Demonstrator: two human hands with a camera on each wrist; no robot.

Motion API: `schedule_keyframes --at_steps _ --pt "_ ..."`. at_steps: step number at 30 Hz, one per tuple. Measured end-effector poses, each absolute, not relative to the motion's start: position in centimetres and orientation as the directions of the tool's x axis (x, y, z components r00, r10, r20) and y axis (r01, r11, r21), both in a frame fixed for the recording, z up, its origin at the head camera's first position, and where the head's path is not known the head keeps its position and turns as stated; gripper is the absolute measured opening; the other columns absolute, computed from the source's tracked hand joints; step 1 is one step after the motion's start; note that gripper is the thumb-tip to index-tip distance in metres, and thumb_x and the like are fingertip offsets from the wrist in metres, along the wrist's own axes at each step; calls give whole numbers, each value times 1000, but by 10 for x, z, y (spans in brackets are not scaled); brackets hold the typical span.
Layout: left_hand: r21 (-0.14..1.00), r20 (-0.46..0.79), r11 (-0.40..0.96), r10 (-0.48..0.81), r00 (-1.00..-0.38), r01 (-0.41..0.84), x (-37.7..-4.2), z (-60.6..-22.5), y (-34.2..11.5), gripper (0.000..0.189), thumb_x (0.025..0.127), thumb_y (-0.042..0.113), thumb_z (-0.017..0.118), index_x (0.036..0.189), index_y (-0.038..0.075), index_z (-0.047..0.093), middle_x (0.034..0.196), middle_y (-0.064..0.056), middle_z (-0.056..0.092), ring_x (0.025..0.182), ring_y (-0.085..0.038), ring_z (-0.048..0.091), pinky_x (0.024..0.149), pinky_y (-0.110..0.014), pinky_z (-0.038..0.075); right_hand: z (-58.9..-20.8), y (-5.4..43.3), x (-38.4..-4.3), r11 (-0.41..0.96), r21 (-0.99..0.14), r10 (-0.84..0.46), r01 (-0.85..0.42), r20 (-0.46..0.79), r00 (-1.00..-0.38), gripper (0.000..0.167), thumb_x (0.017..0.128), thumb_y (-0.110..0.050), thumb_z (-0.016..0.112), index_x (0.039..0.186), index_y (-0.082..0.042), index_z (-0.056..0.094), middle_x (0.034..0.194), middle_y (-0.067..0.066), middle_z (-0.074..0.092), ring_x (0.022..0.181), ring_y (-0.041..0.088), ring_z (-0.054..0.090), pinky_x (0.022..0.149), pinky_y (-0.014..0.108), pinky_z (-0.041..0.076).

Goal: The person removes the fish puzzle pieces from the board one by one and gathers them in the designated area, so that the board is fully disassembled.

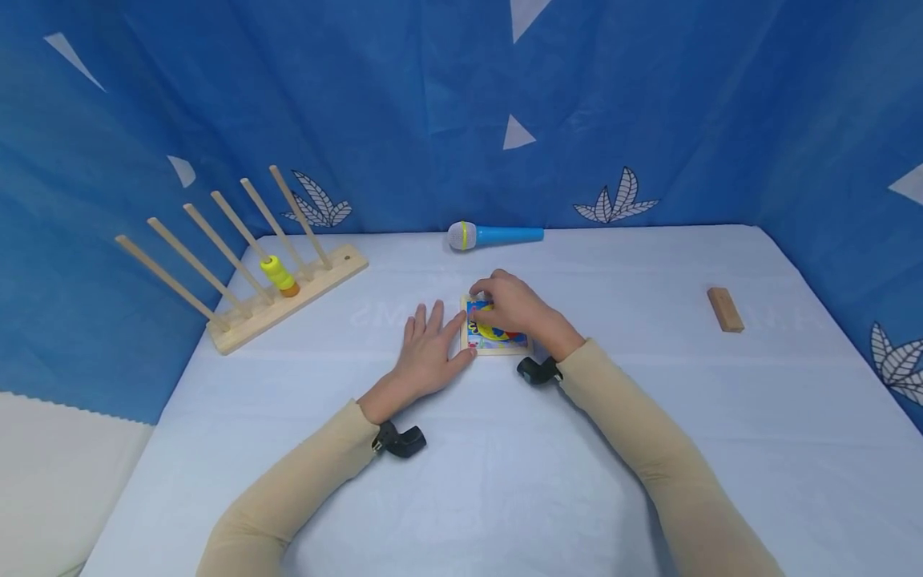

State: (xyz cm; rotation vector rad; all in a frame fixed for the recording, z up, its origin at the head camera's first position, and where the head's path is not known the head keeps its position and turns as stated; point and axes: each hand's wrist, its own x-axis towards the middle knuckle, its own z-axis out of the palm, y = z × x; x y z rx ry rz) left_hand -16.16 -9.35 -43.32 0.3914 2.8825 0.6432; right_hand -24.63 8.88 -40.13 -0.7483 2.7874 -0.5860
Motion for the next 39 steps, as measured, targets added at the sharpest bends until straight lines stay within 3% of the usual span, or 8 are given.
schedule_keyframes --at_steps 9,29,39 --pt "446 -70 869 272 -960 213 -163 -432 -97 69 100 47 56 159 15 38 169 -26 14 157 -51 1 125 -66 5 -406 86 -253 781 -425 -528 -458 -57 -847 42 91 -31 75 128 -11 70 114 13 63 98 23 58 87 38 54" --pt "450 -45 870 246 -968 200 -157 -440 -98 69 98 47 57 158 16 40 169 -25 18 157 -51 3 125 -66 6 -406 79 -253 819 -416 -497 -395 -170 -851 41 91 -34 74 125 -12 67 115 10 60 97 23 58 88 38 53" --pt "444 -36 861 295 -955 249 -161 -440 -94 68 99 47 56 157 15 41 168 -27 19 156 -52 4 125 -66 7 -404 89 -256 822 -443 -477 -356 -197 -856 40 90 -33 76 123 -11 67 113 12 60 99 25 58 90 41 53"
